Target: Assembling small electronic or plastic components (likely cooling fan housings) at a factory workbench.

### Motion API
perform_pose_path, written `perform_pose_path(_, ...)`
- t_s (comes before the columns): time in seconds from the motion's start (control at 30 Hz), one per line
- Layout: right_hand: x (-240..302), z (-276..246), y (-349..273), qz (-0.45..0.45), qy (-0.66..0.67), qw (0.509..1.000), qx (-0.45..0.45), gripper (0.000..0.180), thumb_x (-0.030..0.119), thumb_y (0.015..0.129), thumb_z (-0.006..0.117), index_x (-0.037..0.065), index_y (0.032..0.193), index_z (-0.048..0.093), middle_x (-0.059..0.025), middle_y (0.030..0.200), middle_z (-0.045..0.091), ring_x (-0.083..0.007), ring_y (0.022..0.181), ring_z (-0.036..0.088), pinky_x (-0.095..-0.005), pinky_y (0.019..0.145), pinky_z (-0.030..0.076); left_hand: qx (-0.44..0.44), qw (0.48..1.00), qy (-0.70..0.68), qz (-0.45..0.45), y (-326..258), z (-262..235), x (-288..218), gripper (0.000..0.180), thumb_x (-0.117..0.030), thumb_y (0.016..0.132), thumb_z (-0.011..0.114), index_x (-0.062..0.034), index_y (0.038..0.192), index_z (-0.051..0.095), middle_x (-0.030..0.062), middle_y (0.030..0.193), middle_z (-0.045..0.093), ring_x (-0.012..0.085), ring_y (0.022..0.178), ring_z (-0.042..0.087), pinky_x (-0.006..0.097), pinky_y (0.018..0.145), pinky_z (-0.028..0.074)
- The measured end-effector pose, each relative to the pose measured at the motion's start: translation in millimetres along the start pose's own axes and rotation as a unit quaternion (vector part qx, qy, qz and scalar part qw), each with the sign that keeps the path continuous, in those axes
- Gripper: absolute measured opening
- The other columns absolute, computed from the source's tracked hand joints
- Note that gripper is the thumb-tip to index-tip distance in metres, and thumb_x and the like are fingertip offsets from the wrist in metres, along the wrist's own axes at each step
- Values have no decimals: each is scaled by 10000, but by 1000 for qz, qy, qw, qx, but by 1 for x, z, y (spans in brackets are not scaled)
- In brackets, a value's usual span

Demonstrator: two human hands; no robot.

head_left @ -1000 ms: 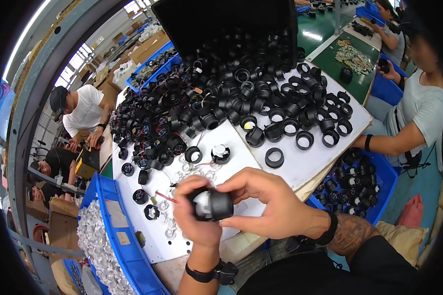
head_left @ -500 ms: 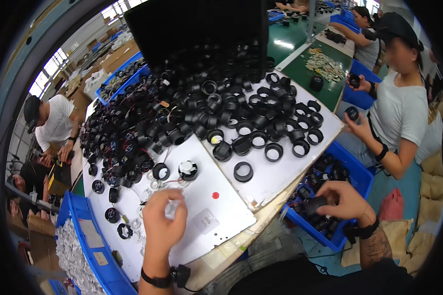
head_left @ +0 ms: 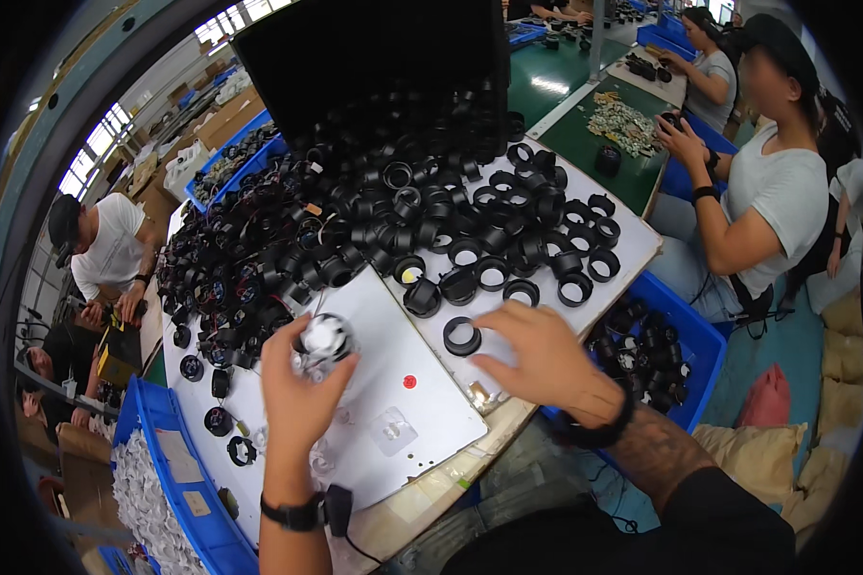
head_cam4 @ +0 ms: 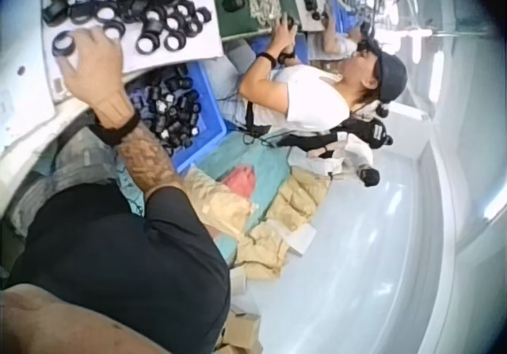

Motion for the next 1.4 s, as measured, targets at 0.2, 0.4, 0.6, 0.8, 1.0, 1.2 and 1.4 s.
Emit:
perform_pose_path(0.2, -13, 43, 18, -1, -85, 994, 69, 474, 215, 796, 832, 44, 1202, 656, -138, 1035, 629, -306, 884, 665, -411, 807, 514, 33, 939, -296, -171, -41, -37, -18, 681, 49, 726, 874, 29, 1337, 575, 73, 1080, 736, 128, 987, 692, 250, 814, 525)
perform_pose_path(0.4, 17, 36, 6, 166, 637, 737, 154, 464, 61, 942, 751, -4, 1343, 528, -117, 1256, 664, -139, 1090, 667, -322, 963, 534, 139, 932, -312, -124, -84, -12, -27, 717, -84, 750, 935, 38, 1376, 608, 67, 1143, 721, 127, 1030, 684, 279, 878, 556)
perform_pose_path(0.6, 60, 37, -5, 124, 632, 728, 236, 536, 91, 1061, 629, -66, 1519, 398, -112, 1328, 632, -129, 1219, 590, -294, 1032, 489, 198, 914, -321, -150, -80, 24, -44, 715, -41, 734, 926, 12, 1386, 637, 77, 1063, 744, 104, 892, 658, 253, 777, 538)
perform_pose_path(0.8, 87, 51, -11, 107, 648, 708, 259, 530, 133, 1081, 605, -65, 1530, 403, -88, 1359, 601, -111, 1183, 591, -285, 1013, 487, 87, 857, -496, -112, -80, 7, -53, 849, -432, 835, 892, 57, 1435, 544, 174, 1324, 678, 198, 1117, 684, 344, 1002, 534)
perform_pose_path(1.0, 100, 49, -6, 109, 679, 682, 248, 501, 235, 1134, 502, -64, 1526, 411, -91, 1275, 644, -100, 1152, 591, -288, 1006, 492, 33, 722, -669, -172, -92, 5, -36, 867, -440, 965, 749, -2, 1586, 331, 275, 1478, 550, 273, 1095, 682, 396, 909, 570)
perform_pose_path(1.2, 116, 53, 1, 75, 663, 696, 265, 504, 278, 1139, 494, -51, 1507, 397, -56, 1168, 640, -110, 1080, 611, -286, 969, 491, 12, 651, -737, -183, -96, 10, -32, 778, -401, 1016, 672, 4, 1584, 328, 289, 1490, 525, 306, 1153, 684, 387, 904, 602)
perform_pose_path(1.4, 114, 58, -1, 109, 687, 666, 269, 498, 305, 1136, 500, -52, 1478, 440, -32, 1061, 640, -103, 1033, 625, -283, 940, 507, -11, 663, -728, -173, -100, 5, -23, 798, -368, 998, 709, 8, 1585, 321, 287, 1488, 520, 309, 1185, 674, 397, 942, 596)
Point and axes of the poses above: each hand's wrist, its own y-axis towards the middle knuckle, its own z-axis out of the palm, x = y × z, the point moved 10 cm from there along y, towards the middle knuckle
